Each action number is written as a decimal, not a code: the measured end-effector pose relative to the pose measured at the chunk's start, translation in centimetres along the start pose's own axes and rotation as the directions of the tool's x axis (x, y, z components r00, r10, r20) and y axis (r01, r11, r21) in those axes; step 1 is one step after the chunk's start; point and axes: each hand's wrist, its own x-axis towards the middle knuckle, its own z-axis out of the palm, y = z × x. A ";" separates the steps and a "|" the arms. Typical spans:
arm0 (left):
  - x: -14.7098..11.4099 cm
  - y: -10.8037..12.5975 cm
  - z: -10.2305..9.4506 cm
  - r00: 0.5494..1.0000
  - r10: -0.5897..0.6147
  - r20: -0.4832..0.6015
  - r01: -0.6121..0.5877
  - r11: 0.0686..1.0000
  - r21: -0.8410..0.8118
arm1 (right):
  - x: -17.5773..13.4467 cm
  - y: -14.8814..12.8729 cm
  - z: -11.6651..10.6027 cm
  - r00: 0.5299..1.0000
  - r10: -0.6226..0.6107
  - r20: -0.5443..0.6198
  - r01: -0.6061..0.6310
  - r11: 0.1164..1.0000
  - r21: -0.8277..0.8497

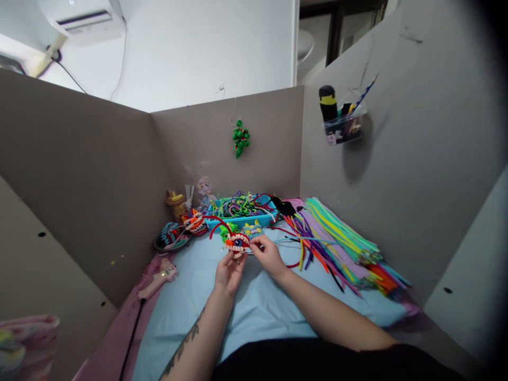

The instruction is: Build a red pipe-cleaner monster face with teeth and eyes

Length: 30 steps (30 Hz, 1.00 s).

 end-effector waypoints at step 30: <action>-0.1 0.1 0.4 0.996 0.015 -0.083 -0.019 0.999 -0.046 | -0.2 -0.7 0.1 0.998 0.038 -0.040 -0.036 0.998 0.044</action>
